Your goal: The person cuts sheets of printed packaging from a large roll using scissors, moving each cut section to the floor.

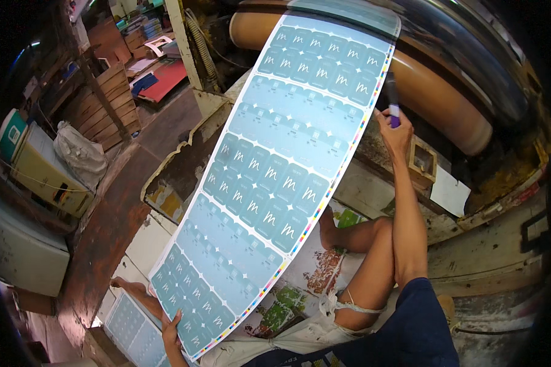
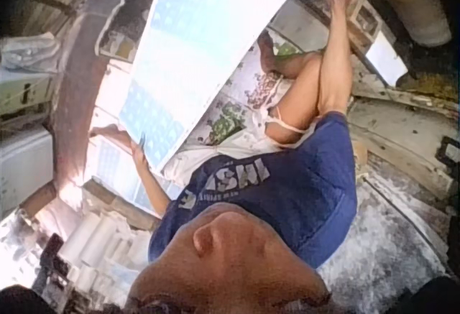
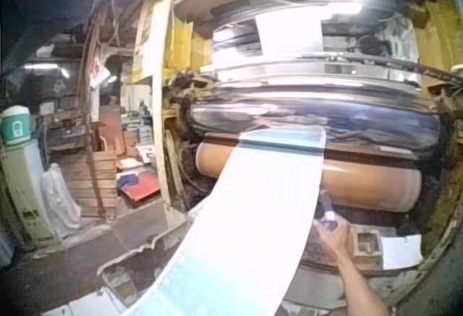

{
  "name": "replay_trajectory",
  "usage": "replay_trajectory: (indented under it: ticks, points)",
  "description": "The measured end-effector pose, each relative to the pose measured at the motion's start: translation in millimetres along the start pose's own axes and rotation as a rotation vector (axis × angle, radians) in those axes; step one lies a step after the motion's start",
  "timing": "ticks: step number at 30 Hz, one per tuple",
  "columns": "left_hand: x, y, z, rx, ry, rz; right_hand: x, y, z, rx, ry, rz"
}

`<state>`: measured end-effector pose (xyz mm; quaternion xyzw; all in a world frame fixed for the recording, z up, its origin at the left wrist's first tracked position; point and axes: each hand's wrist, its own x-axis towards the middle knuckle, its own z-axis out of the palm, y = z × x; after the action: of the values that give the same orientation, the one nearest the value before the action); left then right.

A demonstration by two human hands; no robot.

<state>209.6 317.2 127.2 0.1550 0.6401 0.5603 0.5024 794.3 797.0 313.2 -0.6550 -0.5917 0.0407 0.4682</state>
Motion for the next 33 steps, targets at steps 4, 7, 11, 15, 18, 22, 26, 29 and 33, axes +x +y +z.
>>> replay_trajectory:
  ticks: [4, 7, 11, 15, 18, 22, 26, 29, 33]
  points:
    - [-21, 14, -2, -0.093, 0.029, -0.024, 10, -16, -5, -0.087, 0.299, -0.419]
    - [-31, 11, 1, -0.165, 0.19, -0.074, 19, -19, 3, -0.142, 0.154, -0.502]
    - [-34, -20, -12, -0.285, 0.219, 0.016, 35, 6, 16, -0.216, -0.038, -0.618]
    - [-35, -50, -39, -0.206, 0.297, 0.111, 45, 7, 27, -0.094, -0.193, -0.525]
    - [-51, -28, -43, -0.148, 0.402, 0.098, 66, 8, 30, -0.169, -0.289, -0.349]
    - [-79, 19, -44, -0.071, 0.513, 0.053, 71, 23, 25, -0.166, -0.347, -0.339]
    - [-50, 10, -74, 0.067, 0.481, -0.041, 46, -3, 26, -0.118, -0.373, -0.416]
    - [-12, -46, -126, -0.03, 0.413, -0.006, -15, -35, 39, -0.04, -0.455, -0.392]
    - [42, -90, -134, -0.044, 0.406, 0.076, -68, -75, 37, -0.07, -0.581, -0.314]
